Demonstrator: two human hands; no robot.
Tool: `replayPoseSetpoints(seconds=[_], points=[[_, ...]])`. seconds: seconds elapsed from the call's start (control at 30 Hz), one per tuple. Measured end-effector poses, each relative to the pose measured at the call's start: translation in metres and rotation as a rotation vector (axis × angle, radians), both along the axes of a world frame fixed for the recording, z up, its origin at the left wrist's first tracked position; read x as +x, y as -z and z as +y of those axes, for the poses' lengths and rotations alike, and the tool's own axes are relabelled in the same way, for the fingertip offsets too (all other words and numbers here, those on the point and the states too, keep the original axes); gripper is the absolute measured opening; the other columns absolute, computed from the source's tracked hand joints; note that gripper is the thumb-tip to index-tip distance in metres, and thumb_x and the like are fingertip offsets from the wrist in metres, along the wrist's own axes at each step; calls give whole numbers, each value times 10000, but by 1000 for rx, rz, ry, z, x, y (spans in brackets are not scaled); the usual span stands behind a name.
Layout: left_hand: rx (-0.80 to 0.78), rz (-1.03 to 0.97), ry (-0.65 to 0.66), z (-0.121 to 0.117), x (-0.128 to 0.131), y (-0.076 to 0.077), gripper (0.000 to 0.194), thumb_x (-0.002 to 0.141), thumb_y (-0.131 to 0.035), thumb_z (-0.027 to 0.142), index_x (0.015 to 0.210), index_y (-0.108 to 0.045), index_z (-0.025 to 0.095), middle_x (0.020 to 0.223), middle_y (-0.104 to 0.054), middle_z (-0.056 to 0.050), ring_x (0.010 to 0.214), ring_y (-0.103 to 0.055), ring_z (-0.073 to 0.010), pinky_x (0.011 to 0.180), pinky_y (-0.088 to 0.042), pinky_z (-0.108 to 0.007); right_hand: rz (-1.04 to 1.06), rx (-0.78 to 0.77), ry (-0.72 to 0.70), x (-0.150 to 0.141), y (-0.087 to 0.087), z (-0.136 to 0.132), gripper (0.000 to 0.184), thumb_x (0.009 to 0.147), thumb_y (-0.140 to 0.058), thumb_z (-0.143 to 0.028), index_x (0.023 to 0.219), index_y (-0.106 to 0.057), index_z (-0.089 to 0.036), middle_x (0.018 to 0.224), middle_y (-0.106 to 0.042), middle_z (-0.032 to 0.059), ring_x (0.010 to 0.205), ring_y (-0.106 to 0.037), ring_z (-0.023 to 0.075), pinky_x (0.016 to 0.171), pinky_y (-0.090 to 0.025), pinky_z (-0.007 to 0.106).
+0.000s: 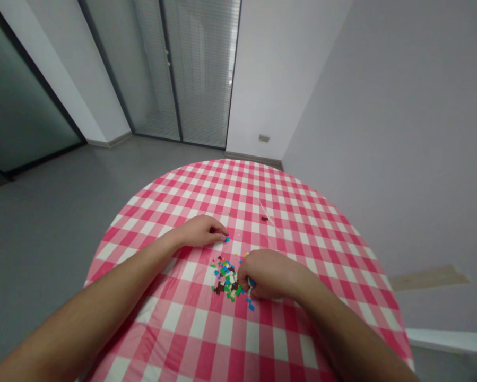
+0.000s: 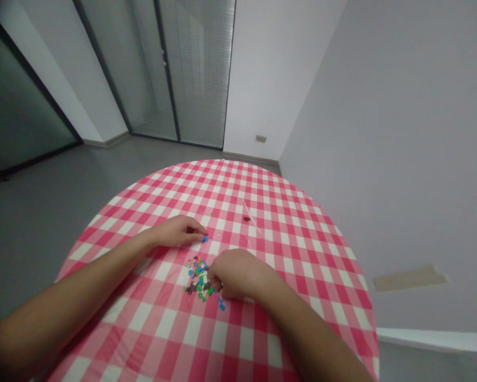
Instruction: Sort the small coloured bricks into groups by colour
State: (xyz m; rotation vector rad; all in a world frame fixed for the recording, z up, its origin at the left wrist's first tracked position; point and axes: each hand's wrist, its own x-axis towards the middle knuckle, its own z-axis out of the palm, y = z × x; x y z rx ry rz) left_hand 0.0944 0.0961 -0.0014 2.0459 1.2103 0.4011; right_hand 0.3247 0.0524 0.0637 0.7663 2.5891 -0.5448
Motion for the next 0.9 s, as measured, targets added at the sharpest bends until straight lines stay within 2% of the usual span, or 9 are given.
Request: replayPoseSetpoints(seconds=[0.13, 0.33, 0.57, 0.7, 0.8, 0.9], points=[[8, 2, 4, -1, 0, -1, 262, 871, -605, 334, 1054, -743, 207, 1071, -740, -41, 925, -670, -186, 804, -460, -271, -54, 14, 33, -1, -4, 3, 215, 657, -729, -86, 798, -766, -244, 685, -663, -6, 577, -521, 129, 496, -254, 251], [10, -11, 10, -1, 0, 0, 262, 875, -602, 344, 1046, -743, 205, 1064, -741, -44, 910, -667, -182, 793, -455, -268, -29, 17, 33, -4, -1, 1, 218, 659, -729, -114, 824, -768, -250, 724, -694, 5, 601, -551, 141, 503, -263, 245], [-1, -5, 16, 0, 0, -1, 262, 875, -609, 342, 1057, -745, 210, 1056, -742, -41, 919, -670, -191, 796, -459, -268, -44, 60, -38, -13, 1, -6, 27, 732, -743, -210, 739, -762, -193, 665, -679, 37, 568, -542, 151, 484, -242, 269], [6, 18, 19, 0, 0, -1, 256, 894, -576, 288, 1076, -738, 210, 1085, -736, -44, 965, -668, -199, 833, -463, -283, -62, 66, -60, -18, 0, -9, 143, 757, -753, -324, 767, -770, -182, 686, -689, 54, 573, -549, 162, 495, -280, 269], [14, 35, 28, 1, 0, -1, 265, 916, -536, 263, 1087, -732, 215, 1115, -729, -48, 1002, -661, -199, 852, -461, -290, -72, 98, -87, -20, -2, -12, 117, 798, -661, -227, 765, -757, -167, 722, -700, 69, 593, -562, 172, 505, -293, 278], [15, 28, 32, 2, -1, 0, 259, 918, -540, 280, 1085, -731, 223, 1111, -730, -45, 996, -662, -196, 843, -462, -286, -87, 97, -97, -21, -2, -13, 95, 747, -654, -162, 758, -748, -163, 723, -703, 69, 586, -558, 171, 492, -280, 278]])
